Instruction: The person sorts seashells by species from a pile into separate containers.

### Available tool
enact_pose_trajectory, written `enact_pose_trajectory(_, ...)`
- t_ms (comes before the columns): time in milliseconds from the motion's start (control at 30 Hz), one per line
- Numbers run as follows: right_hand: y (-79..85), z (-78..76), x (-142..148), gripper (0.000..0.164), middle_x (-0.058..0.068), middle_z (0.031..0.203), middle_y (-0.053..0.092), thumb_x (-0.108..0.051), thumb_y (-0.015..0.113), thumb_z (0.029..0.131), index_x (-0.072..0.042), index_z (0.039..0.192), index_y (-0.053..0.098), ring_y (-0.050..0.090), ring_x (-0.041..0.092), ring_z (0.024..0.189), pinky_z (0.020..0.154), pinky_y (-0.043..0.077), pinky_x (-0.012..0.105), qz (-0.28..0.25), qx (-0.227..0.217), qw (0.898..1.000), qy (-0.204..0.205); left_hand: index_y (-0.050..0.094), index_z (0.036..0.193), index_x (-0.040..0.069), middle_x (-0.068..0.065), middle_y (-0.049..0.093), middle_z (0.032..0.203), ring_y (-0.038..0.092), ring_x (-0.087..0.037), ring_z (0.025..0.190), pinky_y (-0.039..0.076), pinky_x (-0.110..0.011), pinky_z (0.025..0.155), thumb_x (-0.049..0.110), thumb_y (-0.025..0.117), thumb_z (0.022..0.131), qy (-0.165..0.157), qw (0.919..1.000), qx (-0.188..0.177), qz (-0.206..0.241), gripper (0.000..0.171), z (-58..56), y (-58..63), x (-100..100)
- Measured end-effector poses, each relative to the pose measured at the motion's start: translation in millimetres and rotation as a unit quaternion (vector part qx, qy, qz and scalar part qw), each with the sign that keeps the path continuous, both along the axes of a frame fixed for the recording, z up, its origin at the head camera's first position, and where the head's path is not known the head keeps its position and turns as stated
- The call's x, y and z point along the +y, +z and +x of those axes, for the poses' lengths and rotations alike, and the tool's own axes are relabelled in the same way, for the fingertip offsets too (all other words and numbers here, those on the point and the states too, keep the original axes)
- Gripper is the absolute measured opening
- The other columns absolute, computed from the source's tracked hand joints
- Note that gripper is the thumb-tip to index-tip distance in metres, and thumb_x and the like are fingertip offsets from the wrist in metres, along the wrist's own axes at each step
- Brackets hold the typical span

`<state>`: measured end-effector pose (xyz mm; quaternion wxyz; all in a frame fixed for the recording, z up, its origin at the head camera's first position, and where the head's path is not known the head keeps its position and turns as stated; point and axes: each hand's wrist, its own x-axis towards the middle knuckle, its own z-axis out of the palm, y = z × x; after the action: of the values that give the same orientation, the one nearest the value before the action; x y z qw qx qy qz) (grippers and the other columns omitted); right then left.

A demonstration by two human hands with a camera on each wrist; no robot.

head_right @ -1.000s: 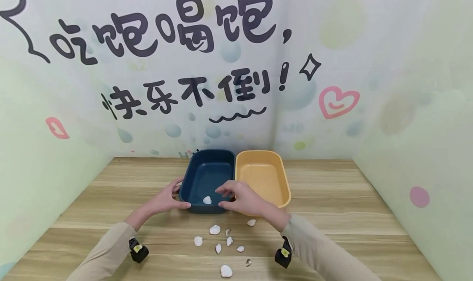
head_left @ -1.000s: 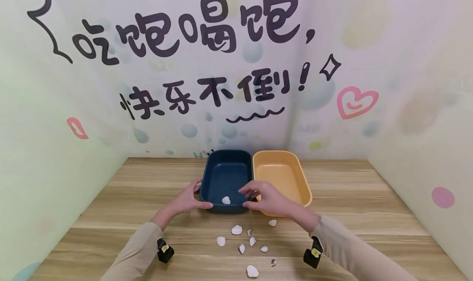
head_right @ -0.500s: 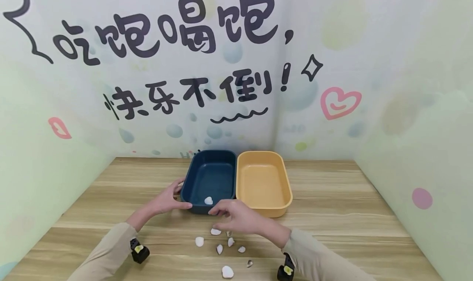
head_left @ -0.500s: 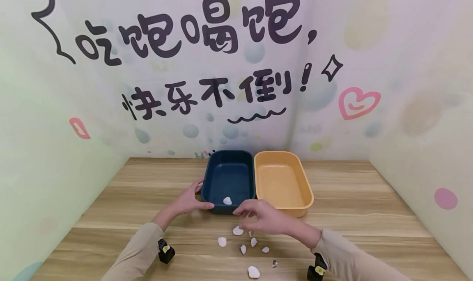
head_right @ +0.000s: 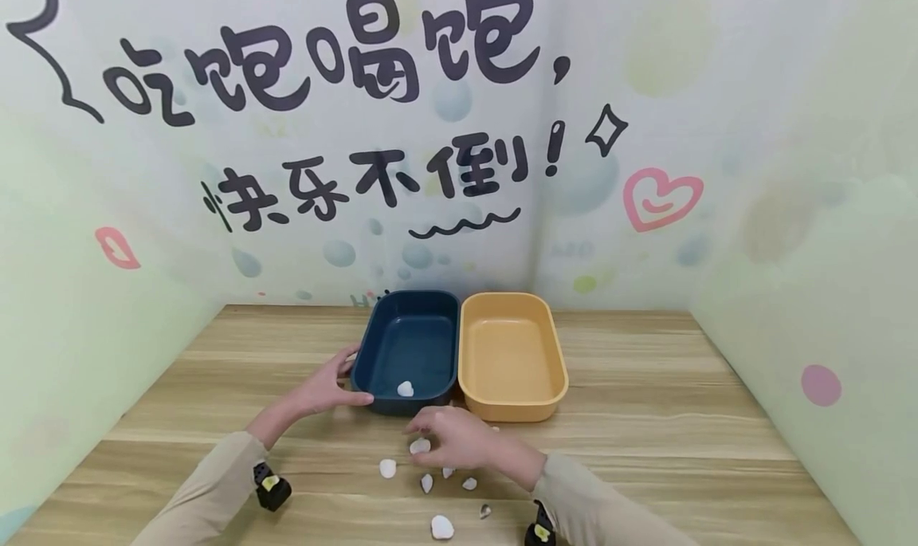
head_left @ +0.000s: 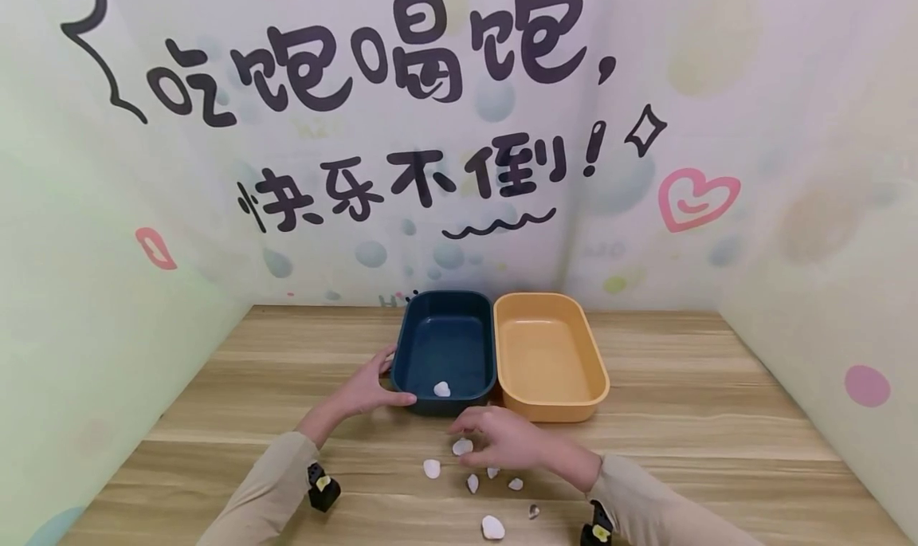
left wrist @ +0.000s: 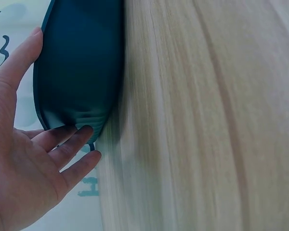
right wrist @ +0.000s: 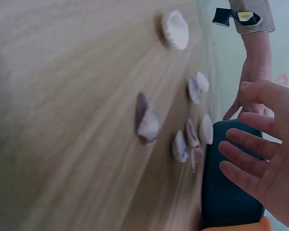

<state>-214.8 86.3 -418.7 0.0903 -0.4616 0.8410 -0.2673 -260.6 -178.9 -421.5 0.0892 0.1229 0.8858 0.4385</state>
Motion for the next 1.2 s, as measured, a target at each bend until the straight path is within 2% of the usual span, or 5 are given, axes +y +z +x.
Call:
enact_pose_trajectory(233, -14.5, -8.0, -1, 0.026, -0.004, 0.101, 0.063, -0.024, 0.061, 0.087, -0.01, 0.109, 0.065, 0.055, 0.003, 0.081, 0.07, 0.044, 0.013, 0.002, 0.023, 1.0, -0.003, 0.019, 0.142, 0.003, -0.028, 0.035, 0.137, 0.037, -0.037, 0.126, 0.032, -0.053, 0.099, 0.032, 0.077, 0.071, -0.001, 1.0, 0.001, -0.005, 0.097, -0.5, -0.8, 0)
enact_pose_trajectory(433, -14.6, -12.4, -6, 0.021, -0.003, 0.102, 0.063, -0.012, 0.06, 0.086, -0.009, 0.106, 0.067, 0.056, 0.002, 0.086, 0.076, 0.046, 0.016, 0.02, 0.023, 1.0, -0.005, 0.019, 0.142, 0.002, -0.029, 0.035, 0.137, 0.037, -0.037, 0.126, 0.031, -0.053, 0.099, 0.03, 0.077, 0.071, 0.003, 1.0, -0.004, -0.002, 0.096, 0.0, 0.4, 0)
enact_pose_trajectory(700, -17.6, -16.4, -12, 0.016, -0.005, 0.088, 0.064, -0.002, 0.063, 0.081, -0.009, 0.093, 0.072, 0.051, -0.002, 0.078, 0.07, 0.042, 0.01, 0.021, 0.043, 0.999, 0.013, 0.02, 0.142, 0.004, -0.028, 0.036, 0.137, 0.037, -0.036, 0.126, 0.031, -0.053, 0.099, 0.03, 0.077, 0.071, 0.006, 1.0, -0.007, 0.0, 0.095, 0.6, 0.1, 0)
enact_pose_trajectory(800, -20.2, -17.8, -11, 0.015, -0.006, 0.085, 0.064, -0.001, 0.063, 0.081, -0.009, 0.089, 0.072, 0.051, -0.003, 0.077, 0.068, 0.041, 0.009, 0.017, 0.055, 0.998, 0.015, 0.021, 0.142, 0.004, -0.027, 0.036, 0.137, 0.038, -0.036, 0.125, 0.032, -0.053, 0.099, 0.03, 0.077, 0.072, 0.006, 1.0, -0.007, 0.002, 0.094, 0.2, -0.6, 1)
enact_pose_trajectory(1200, -19.6, -17.9, -5, 0.014, -0.005, 0.082, 0.063, 0.001, 0.062, 0.08, -0.008, 0.085, 0.072, 0.05, -0.003, 0.072, 0.063, 0.042, 0.009, -0.027, 0.039, 0.999, 0.02, 0.019, 0.143, 0.004, -0.027, 0.036, 0.137, 0.038, -0.037, 0.125, 0.032, -0.054, 0.098, 0.031, 0.077, 0.072, 0.011, 0.9999, -0.003, -0.007, 0.095, 1.0, 0.2, 1)
